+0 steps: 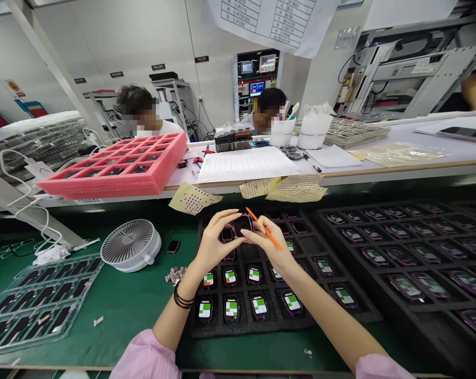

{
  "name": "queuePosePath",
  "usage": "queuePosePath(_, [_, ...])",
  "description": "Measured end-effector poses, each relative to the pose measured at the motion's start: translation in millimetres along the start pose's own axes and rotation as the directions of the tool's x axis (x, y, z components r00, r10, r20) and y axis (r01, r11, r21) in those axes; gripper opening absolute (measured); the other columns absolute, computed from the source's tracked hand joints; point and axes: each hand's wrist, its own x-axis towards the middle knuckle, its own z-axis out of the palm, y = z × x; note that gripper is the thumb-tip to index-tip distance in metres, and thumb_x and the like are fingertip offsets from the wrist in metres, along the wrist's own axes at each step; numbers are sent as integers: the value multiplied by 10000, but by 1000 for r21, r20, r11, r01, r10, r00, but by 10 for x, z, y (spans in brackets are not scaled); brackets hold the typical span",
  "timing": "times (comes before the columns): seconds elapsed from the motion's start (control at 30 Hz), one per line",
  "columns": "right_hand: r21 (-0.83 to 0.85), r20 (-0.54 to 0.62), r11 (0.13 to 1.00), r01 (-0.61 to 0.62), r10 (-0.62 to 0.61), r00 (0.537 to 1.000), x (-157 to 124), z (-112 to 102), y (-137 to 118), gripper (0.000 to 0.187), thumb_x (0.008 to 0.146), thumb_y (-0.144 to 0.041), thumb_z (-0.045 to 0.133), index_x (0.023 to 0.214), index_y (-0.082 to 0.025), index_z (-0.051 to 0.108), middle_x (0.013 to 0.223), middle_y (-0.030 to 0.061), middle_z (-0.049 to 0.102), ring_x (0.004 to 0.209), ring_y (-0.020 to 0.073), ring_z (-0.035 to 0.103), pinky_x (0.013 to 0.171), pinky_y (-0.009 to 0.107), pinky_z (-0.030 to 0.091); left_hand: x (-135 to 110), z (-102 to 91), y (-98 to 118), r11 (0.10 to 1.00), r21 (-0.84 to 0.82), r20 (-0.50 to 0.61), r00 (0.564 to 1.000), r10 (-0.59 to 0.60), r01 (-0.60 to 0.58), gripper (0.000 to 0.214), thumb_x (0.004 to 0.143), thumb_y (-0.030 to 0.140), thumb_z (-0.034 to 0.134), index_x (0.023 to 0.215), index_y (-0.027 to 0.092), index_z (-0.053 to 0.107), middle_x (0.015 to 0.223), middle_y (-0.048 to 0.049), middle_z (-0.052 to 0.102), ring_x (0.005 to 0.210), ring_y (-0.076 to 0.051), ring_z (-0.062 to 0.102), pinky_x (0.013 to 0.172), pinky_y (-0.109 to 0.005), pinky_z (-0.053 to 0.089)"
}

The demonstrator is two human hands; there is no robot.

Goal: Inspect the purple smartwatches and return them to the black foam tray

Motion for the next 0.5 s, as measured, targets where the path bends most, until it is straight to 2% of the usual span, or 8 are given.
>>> queuePosePath(0.17, [-9, -12, 1000, 9, -9, 1000, -20, 7, -41, 563, 581, -391, 840, 625, -216, 307, 623, -75, 363, 584, 101, 470, 658, 338, 579, -15, 42, 0, 996, 49, -64, 995, 73, -70, 374, 807, 257, 694, 1168, 239, 598, 1245, -112, 554, 1153, -249, 548, 933, -439, 512])
queuePosePath(0.3, [7, -13, 1000, 9, -9, 1000, -26, 11, -52, 562, 582, -387, 844, 623, -211, 312, 625, -78, 366, 578, 89, 458, 662, 323, 583, -37, 91, -11, 981, 91, -127, 975, 184, -173, 283, 819, 208, 674, 1096, 238, 625, 1281, -118, 526, 1162, -255, 538, 858, -395, 542])
queuePosePath(0.4, [20, -11, 1000, 22, -21, 1000, -35, 15, -54, 551, 598, -408, 836, 627, -208, 323, 627, -83, 364, 562, 75, 438, 673, 311, 583, -56, 115, -28, 957, 166, -158, 951, 265, -239, 260, 820, 162, 663, 1063, 250, 626, 1292, -99, 515, 1173, -245, 525, 865, -387, 535])
queuePosePath(0.5, [20, 11, 1000, 19, -19, 1000, -47, 18, -65, 557, 598, -439, 830, 643, -212, 323, 640, -78, 414, 582, 86, 480, 688, 322, 584, -74, 126, -43, 934, 227, -169, 933, 317, -276, 269, 811, 136, 667, 1046, 259, 623, 1292, -80, 506, 1165, -233, 528, 866, -375, 537])
